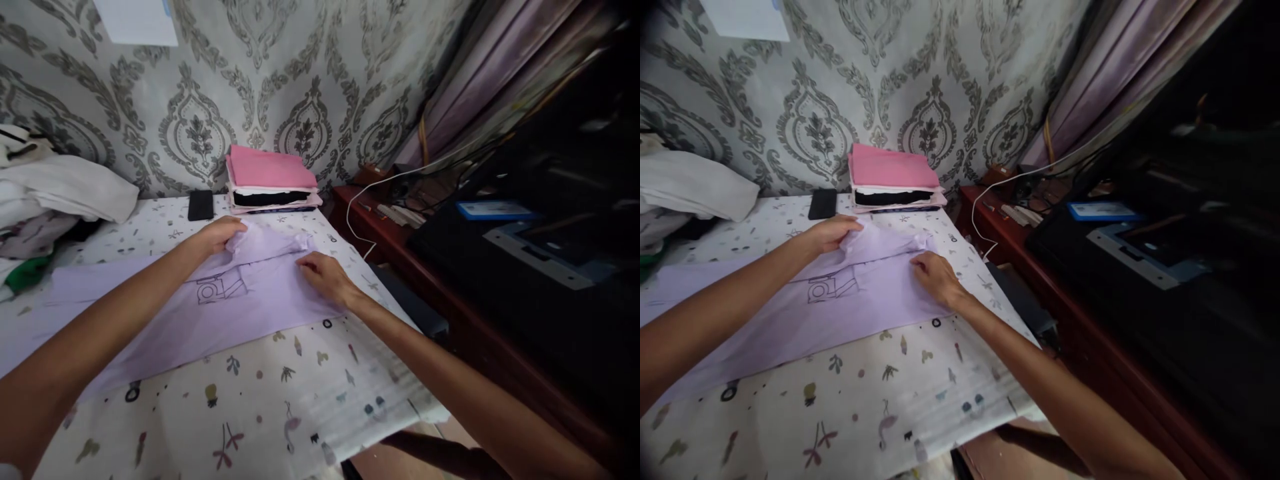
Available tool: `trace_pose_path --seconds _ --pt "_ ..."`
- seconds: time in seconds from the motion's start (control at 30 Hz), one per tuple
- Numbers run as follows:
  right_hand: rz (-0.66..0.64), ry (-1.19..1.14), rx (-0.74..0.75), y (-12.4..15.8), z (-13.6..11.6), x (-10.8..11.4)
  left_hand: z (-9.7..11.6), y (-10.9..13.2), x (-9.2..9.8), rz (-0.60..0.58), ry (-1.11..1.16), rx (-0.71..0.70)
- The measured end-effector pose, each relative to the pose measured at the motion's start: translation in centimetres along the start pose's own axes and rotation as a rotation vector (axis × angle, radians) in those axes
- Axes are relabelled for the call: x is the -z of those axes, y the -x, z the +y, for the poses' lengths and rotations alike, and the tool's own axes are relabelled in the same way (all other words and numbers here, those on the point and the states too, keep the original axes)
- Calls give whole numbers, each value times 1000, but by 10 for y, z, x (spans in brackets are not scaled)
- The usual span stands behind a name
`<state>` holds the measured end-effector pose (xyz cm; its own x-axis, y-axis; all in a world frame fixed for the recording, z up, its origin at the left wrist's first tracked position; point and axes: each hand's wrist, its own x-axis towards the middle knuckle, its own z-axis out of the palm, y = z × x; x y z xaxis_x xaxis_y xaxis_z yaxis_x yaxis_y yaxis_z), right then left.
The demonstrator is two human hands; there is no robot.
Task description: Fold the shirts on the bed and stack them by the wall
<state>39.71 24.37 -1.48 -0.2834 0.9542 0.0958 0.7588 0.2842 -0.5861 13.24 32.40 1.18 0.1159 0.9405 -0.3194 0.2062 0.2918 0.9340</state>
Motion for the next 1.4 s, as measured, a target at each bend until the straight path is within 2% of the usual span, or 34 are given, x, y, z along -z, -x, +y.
trace_pose_path --seconds 0.07,0.17,0.33,0.43,0.57,0.77,0.87,0.93,1.03,1.13,1.2,1.27,1.4 --pt "-48 121 49 -12 -10 -4 -6 -6 1 12 15 12" --pt "-81 230 23 -28 -22 -13 -11 -12 -3 20 30 20" --pt "-65 210 -100 -44 -28 -24 -2 -16 -10 55 77 -38" --pt "-57 190 -135 -44 -27 -27 4 -10 -11 7 95 -80" --pt "8 245 -75 -32 -24 -27 3 7 -13 4 125 -101" --pt "-73 170 -214 -17 -9 0 -9 23 -17 0 104 -146" --pt "-131 84 -276 -10 3 17 -22 31 -16 46 -103 -257" --pt "-213 -29 -308 -4 12 27 -32 36 -14 86 -289 -357" --pt "-378 -226 -275 3 24 37 -43 44 -13 88 -394 -429" --pt "-453 -366 -218 6 31 41 -46 50 -14 57 -310 -429" --pt "-392 -384 -191 10 32 41 -44 53 -16 35 -266 -427" --pt "-284 -294 -161 16 30 39 -40 55 -18 -2 -233 -437" --pt "-121 121 -129 33 20 30 -34 61 -23 -64 -196 -510"
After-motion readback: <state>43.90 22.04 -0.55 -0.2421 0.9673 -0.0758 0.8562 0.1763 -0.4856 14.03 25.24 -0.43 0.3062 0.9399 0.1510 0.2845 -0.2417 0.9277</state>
